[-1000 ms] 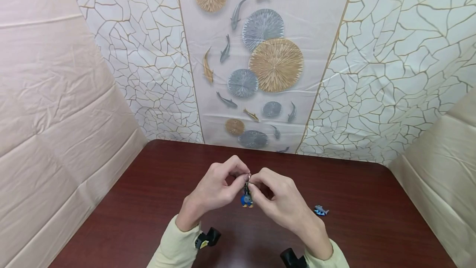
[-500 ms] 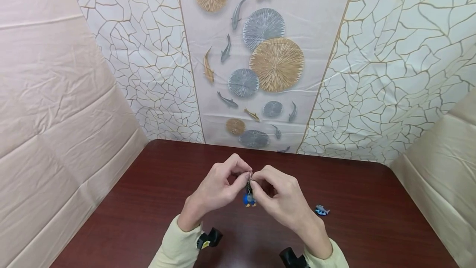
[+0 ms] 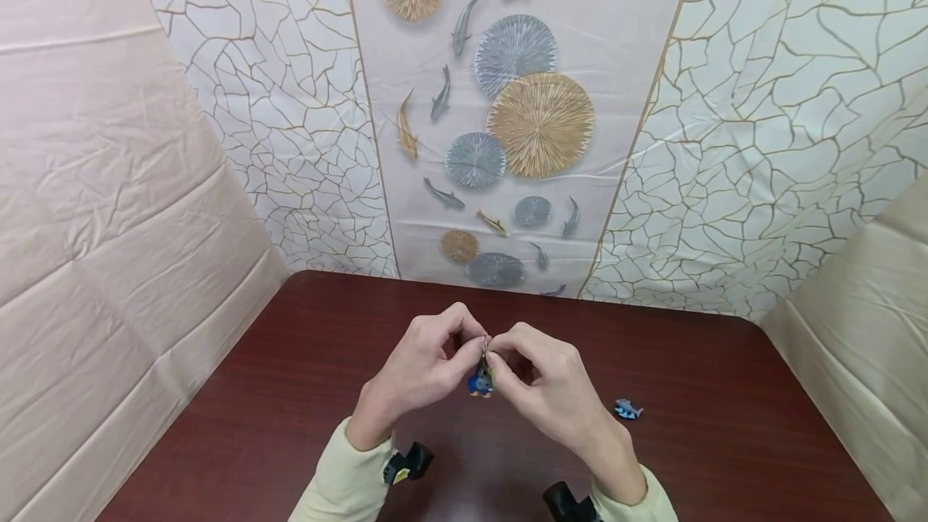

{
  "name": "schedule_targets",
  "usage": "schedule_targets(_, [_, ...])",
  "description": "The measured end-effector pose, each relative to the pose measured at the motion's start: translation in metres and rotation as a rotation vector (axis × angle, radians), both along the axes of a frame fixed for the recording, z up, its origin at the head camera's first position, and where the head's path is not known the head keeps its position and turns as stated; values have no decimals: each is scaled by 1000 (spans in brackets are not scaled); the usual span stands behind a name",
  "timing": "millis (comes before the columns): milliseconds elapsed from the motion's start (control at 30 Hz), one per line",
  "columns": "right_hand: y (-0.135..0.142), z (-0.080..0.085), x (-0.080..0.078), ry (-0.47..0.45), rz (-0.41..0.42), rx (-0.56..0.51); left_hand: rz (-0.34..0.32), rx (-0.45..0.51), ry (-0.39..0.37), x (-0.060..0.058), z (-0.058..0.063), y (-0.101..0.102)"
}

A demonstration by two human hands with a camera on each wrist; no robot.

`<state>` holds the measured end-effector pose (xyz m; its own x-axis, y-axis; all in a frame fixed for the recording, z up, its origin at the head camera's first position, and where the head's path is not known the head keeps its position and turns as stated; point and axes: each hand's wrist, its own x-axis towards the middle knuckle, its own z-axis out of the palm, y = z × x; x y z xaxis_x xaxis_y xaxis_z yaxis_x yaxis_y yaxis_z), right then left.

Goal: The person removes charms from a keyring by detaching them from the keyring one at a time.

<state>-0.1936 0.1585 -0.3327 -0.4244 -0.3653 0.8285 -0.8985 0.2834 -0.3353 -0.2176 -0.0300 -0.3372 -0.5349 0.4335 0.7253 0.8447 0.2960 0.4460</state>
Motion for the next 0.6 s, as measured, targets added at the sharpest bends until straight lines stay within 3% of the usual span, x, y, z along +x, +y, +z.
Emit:
schedule_targets(100, [1, 0, 0, -5, -7, 1, 3, 3, -44, 1, 0, 0])
schedule_targets(167, [1, 0, 0, 1, -21, 4, -1, 3, -31, 1, 1, 1])
schedule_targets(433, [2, 3, 0, 10, -26, 23, -35, 33, 173, -3, 2, 2])
schedule_targets(600, [2, 4, 2, -5, -7, 6, -11, 48, 216, -2, 2, 1])
